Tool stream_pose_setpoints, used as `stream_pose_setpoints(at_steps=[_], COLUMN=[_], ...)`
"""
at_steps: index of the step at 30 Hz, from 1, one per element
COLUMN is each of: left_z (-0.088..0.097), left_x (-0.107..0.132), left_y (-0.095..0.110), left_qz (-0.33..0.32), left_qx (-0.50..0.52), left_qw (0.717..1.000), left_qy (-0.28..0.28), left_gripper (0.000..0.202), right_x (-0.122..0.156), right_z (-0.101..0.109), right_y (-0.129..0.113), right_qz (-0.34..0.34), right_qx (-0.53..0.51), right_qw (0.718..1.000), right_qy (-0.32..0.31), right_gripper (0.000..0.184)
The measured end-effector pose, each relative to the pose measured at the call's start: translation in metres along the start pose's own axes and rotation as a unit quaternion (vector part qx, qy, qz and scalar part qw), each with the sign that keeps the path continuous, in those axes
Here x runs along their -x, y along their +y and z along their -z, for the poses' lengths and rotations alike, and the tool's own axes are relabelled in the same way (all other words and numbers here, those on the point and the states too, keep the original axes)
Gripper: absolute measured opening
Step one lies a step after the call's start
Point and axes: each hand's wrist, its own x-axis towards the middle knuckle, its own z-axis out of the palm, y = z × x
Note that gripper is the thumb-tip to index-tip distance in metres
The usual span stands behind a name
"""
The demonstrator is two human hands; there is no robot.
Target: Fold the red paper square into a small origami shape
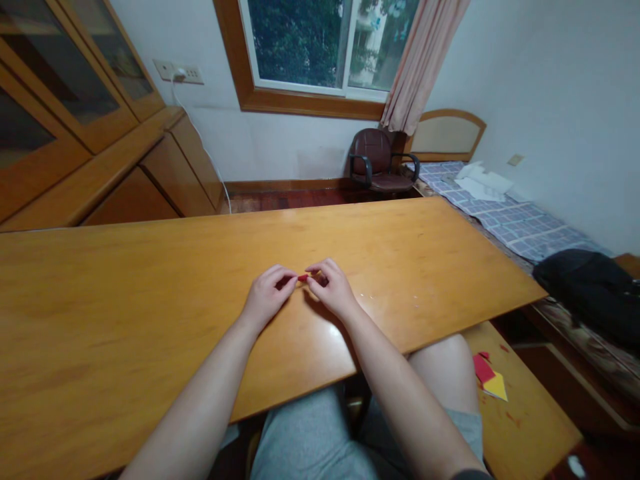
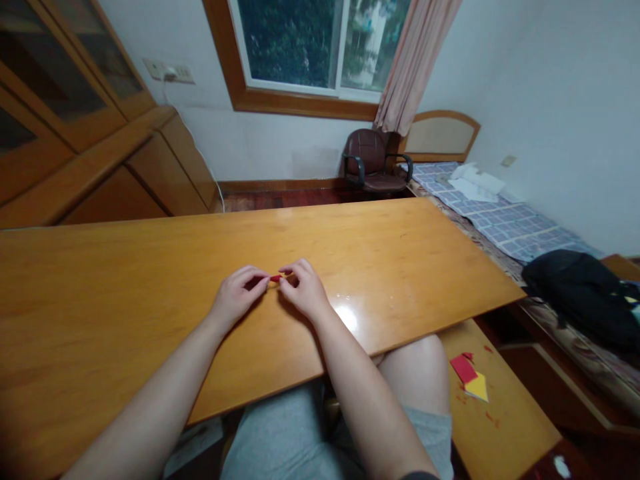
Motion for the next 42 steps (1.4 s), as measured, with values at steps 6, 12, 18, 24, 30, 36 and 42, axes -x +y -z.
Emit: stream_pose_setpoints(at_steps=[6,12,18,24,30,36,42], left_z=[0.0000,0.0005,0.0006,0.0000,0.0000,0.0046,0.0052], left_x=[0.0005,0.0011,0.0007,0.0004,0.0011,0.0002,0.0006], left_y=[0.0011,0.0027,0.0025,0.0013,0.0027,-0.0012,0.0003], left_qz=[0.003,0.009,0.014,0.026,0.027,0.052,0.055], left_qx=[0.004,0.009,0.021,0.018,0.013,0.023,0.029], left_qw=[1.000,1.000,0.999,0.999,0.999,0.998,0.998], left_qy=[-0.012,-0.025,-0.026,-0.022,-0.023,0.013,0.012], left_gripper=[0.015,0.015,0.016,0.014,0.016,0.016,0.018], right_x=[0.0008,0.0003,0.0002,0.0001,-0.0009,-0.0023,-0.0015], right_z=[0.0011,0.0015,0.0022,0.0003,-0.0005,0.0028,0.0028], right_y=[-0.0022,-0.0022,-0.0029,0.0001,0.0014,0.0030,0.0026], right_qz=[0.006,0.014,0.001,-0.010,-0.010,-0.037,-0.030], right_qx=[-0.001,-0.004,-0.010,-0.026,-0.025,-0.025,-0.035], right_qw=[1.000,1.000,1.000,1.000,1.000,0.998,0.999], right_qy=[-0.009,-0.012,-0.013,-0.005,0.000,0.037,0.026], right_gripper=[0.006,0.005,0.006,0.006,0.006,0.007,0.006])
